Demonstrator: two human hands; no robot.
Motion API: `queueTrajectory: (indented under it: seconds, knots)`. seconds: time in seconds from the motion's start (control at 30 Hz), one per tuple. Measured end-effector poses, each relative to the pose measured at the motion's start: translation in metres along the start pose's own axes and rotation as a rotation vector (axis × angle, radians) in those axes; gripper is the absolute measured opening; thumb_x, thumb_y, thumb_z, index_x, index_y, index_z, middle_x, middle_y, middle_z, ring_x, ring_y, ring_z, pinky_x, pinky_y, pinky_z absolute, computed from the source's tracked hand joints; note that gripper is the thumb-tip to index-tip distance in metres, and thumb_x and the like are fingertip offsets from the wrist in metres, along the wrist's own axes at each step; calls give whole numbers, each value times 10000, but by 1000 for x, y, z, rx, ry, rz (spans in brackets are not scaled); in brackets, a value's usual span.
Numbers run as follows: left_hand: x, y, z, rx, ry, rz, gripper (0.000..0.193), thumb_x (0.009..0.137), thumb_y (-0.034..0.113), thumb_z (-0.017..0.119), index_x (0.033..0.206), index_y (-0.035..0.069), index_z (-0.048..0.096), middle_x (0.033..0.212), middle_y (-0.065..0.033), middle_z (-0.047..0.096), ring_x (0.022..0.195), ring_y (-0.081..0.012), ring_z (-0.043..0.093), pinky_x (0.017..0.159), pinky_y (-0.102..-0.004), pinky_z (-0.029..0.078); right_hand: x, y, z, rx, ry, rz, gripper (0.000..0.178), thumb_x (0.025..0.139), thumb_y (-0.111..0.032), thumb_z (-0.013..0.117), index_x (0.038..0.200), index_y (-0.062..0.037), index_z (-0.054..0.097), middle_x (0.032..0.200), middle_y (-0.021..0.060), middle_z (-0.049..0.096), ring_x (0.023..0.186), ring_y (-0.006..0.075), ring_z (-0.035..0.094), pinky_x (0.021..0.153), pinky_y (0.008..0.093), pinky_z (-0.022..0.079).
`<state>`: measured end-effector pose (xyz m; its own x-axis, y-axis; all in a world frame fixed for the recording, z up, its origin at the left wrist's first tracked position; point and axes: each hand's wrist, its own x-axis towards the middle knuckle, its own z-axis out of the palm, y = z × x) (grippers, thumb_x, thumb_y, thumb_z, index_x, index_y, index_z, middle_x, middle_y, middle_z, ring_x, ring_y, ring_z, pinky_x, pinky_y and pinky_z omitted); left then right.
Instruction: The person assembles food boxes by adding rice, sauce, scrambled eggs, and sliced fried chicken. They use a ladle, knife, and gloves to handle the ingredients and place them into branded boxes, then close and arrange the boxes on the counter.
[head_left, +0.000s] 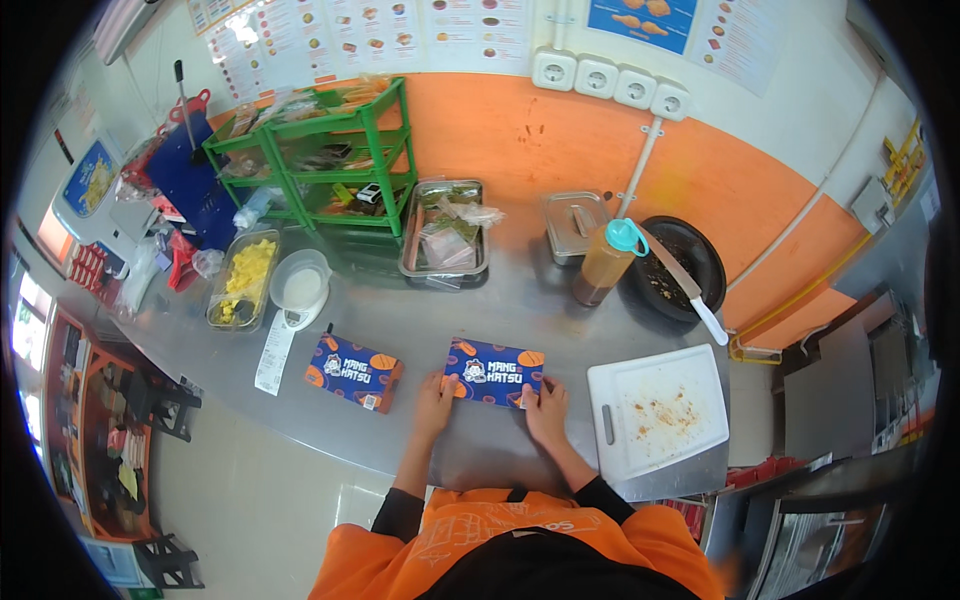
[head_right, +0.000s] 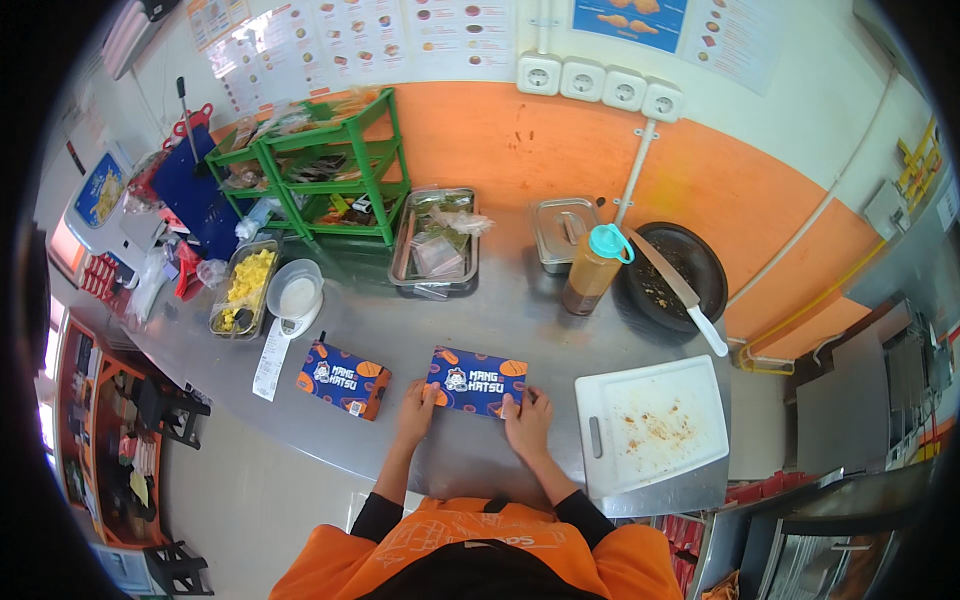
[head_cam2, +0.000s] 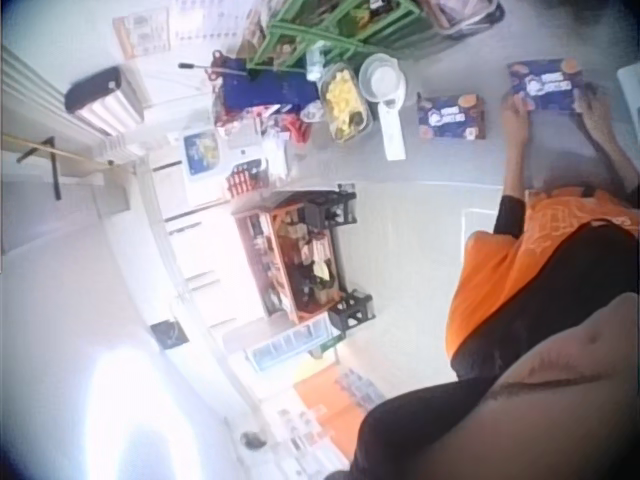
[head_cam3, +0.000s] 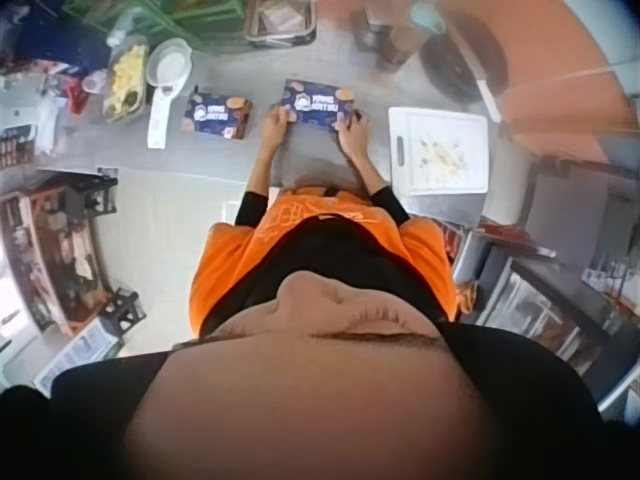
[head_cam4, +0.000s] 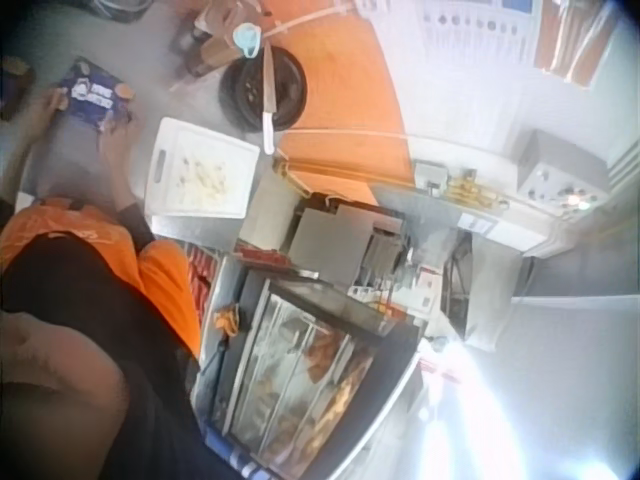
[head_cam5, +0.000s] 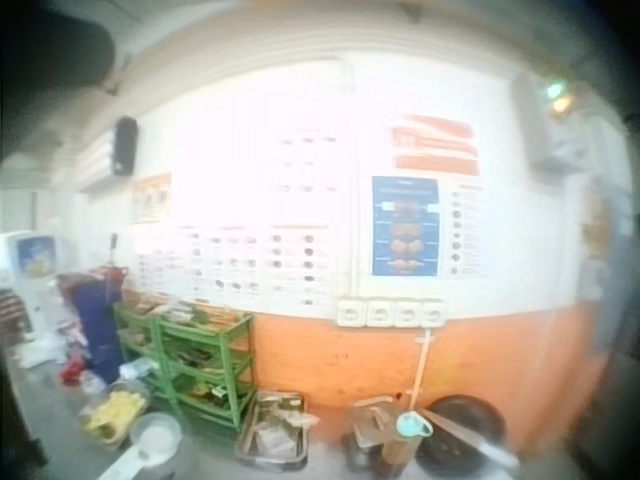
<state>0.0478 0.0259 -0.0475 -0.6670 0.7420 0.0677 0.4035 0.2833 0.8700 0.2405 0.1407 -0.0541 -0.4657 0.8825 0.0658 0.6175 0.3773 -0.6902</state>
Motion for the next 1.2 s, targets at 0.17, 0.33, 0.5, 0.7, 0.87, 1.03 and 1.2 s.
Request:
queueTrajectory:
  seconds: [0.17,0.33,0.5,0.7,0.87,1.03,1.2]
  knots:
    - [-16,-13,3,-211,62,-46,356,980,283,483,1160,-19,543,1066,-160,548,965,-277,547,835,-345,434,-5,-22,21,720,42,83,500,1003,-309,407,1364,36,389,1230,197,494,1141,277,485,997,364,361]
    - [-23,28,-48,-219,303,41,318,984,212,493,1204,-17,470,1055,-106,518,956,-181,512,821,-292,417,-20,-72,16,959,-129,81,533,1019,-263,384,1435,28,222,1295,147,466,1177,191,466,1023,315,350]
    - [-6,28,-156,9,371,-30,261,972,197,496,1141,-2,505,1083,-147,517,952,-249,527,808,-348,426,-22,-139,62,1076,-479,60,490,1013,-214,418,1424,-29,226,1212,92,517,1038,146,553,931,291,432]
    - [27,-39,-258,103,222,-101,227,940,160,526,1090,-10,529,1063,-156,528,925,-305,534,816,-386,420,-34,-226,105,580,-358,-85,664,915,-249,594,1414,53,277,1200,151,527,1090,231,550,932,317,430]
    - [49,-117,-289,-62,-207,-238,568,832,356,702,1200,-7,466,1111,-142,542,1028,-277,547,874,-361,452,-71,-212,173,623,-107,176,787,887,-287,633,1442,38,180,1185,160,466,1073,235,532,895,330,449]
    - [87,-111,-298,-471,-712,-461,1050,763,491,735,1466,-18,142,1380,-201,363,1300,-304,363,1030,-379,382,-59,-218,186,1048,-112,704,702,888,-327,614,1395,-22,236,1213,131,484,1063,221,562,920,335,452]
    - [96,-123,-281,-84,-698,-316,1070,731,520,733,1467,-16,172,1470,-242,222,1380,-343,205,1065,-420,336,-60,-233,189,1169,-47,698,475,912,-412,549,1253,-93,462,1148,51,581,1027,162,585,892,324,461]
